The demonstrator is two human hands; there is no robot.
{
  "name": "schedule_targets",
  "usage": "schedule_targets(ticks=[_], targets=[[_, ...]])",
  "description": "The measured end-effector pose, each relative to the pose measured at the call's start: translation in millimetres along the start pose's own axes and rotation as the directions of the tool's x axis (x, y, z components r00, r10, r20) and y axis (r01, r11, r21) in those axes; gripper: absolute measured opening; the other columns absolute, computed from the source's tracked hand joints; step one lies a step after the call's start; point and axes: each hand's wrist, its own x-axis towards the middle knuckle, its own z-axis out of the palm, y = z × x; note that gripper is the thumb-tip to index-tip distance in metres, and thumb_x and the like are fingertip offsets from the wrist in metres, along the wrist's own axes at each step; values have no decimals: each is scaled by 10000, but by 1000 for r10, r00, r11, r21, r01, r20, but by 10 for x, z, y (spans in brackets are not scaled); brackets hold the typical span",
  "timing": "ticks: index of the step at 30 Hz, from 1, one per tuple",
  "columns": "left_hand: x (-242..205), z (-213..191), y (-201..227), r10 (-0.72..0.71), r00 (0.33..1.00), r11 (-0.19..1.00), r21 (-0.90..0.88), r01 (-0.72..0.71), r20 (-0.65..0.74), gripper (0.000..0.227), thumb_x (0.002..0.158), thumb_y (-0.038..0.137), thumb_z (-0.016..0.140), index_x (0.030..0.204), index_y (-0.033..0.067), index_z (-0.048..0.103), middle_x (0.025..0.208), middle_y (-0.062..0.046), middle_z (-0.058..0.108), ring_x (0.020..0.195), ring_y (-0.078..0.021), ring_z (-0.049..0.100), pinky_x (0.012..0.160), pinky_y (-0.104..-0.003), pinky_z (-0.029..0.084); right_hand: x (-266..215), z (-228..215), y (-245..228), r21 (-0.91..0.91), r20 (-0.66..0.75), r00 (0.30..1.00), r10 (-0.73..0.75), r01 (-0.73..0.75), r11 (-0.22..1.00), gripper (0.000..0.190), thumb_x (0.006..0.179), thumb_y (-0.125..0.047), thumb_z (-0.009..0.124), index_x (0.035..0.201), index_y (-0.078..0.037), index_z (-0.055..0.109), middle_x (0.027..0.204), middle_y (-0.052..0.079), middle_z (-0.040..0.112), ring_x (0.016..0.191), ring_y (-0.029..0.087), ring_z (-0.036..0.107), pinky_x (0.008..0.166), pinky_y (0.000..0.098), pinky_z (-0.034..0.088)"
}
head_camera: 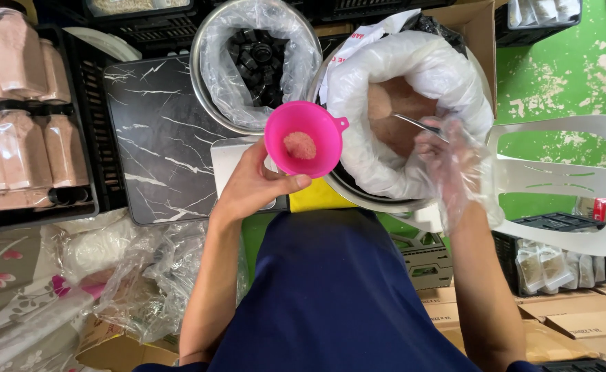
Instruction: The person scoops pink powder from a large bag into a pink funnel placed on a digital scale, then transfers the powder into small clear jars. After filling each jar, they place a black lid on it and set the jar aside. The person repeats this process for multiple jars.
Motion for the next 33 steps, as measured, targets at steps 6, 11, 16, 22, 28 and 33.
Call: schedule_targets(ticks=[6,11,16,22,28,33], targets=[[110,407,533,-149,986,924,345,167,-78,797,690,430,874,1390,135,632,1312,-15,723,1258,-152,639,1047,-318,485,-834,522,-649,-173,-349,925,-153,96,980,521,1025,-519,612,1210,-40,700,917,76,747,764,143,698,803,262,581],[253,575,416,-136,984,770,613,177,-114,819,649,627,796,1336,213,632,1292,47,713,1304,-242,556,1057,-413,422,-1152,464,-873,-48,-47,928,-369,367,929,257,1109,-261,616,1237,-41,651,1325,187,710,990,230,778,820,266,682],[267,601,312,-62,993,747,655,115,-104,844,662,614,815,1361,182,621,1249,-15,713,1258,-333,552,994,-438,470,-1223,472,-1079,-57,257,950,-179,199,978,541,1138,-476,569,1449,-38,628,1288,257,721,979,303,767,864,371,641],[130,292,186,-44,992,903,420,89,-114,784,690,488,874,1340,115,645,1242,-52,726,1183,-190,630,982,-326,492,-1416,2204,-1007,-560,28,960,-277,245,792,366,1039,-417,567,1062,-68,672,1054,126,799,708,151,773,550,215,582],[-288,-387,-322,87,978,996,24,-84,-187,647,812,345,849,1335,43,618,1285,-82,711,1228,-201,658,1048,-356,550,-1253,2831,-827,-702,656,728,-198,685,193,376,1086,-306,500,1062,-45,769,1186,57,790,998,136,764,815,235,558],[-489,-771,-790,208,946,978,33,-206,-250,627,858,385,838,1335,41,619,1272,-77,708,1209,-193,662,1062,-354,540,-883,2954,-440,-428,898,412,-156,900,-86,266,1104,-166,622,1305,-22,721,1244,115,756,1153,255,723,1030,370,571]])
